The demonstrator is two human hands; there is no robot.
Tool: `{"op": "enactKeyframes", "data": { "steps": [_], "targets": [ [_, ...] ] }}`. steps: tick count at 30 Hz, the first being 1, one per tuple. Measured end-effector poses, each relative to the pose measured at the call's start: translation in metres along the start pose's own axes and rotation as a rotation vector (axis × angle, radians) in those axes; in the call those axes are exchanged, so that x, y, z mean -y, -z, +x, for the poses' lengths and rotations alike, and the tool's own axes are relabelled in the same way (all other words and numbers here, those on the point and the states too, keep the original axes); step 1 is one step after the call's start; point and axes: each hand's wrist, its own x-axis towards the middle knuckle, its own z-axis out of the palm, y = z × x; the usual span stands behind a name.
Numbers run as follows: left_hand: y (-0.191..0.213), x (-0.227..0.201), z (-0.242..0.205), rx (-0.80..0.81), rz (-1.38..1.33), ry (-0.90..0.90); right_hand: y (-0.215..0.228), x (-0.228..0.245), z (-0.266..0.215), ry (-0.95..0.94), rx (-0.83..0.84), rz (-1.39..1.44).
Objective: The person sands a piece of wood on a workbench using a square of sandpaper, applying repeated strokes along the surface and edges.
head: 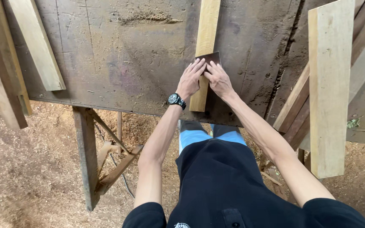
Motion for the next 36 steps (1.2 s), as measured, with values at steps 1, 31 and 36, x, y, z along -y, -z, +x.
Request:
{"op": "enactKeyframes", "data": {
  "steps": [1,31,36],
  "targets": [
    [-0.003,0.007,-0.001,0.024,0.018,0.013,-0.006,0.002,-0.007,-0.007,-0.003,0.045],
    [-0.021,0.115,0.121,0.193,0.298,-0.389,0.008,-0.087,0.098,-0.025,0.110,0.095],
    [-0.035,0.146,0.210,0.020,0.446,-0.335,0.015,-0.133,0.165,-0.080,0.054,0.082]
  ]
}}
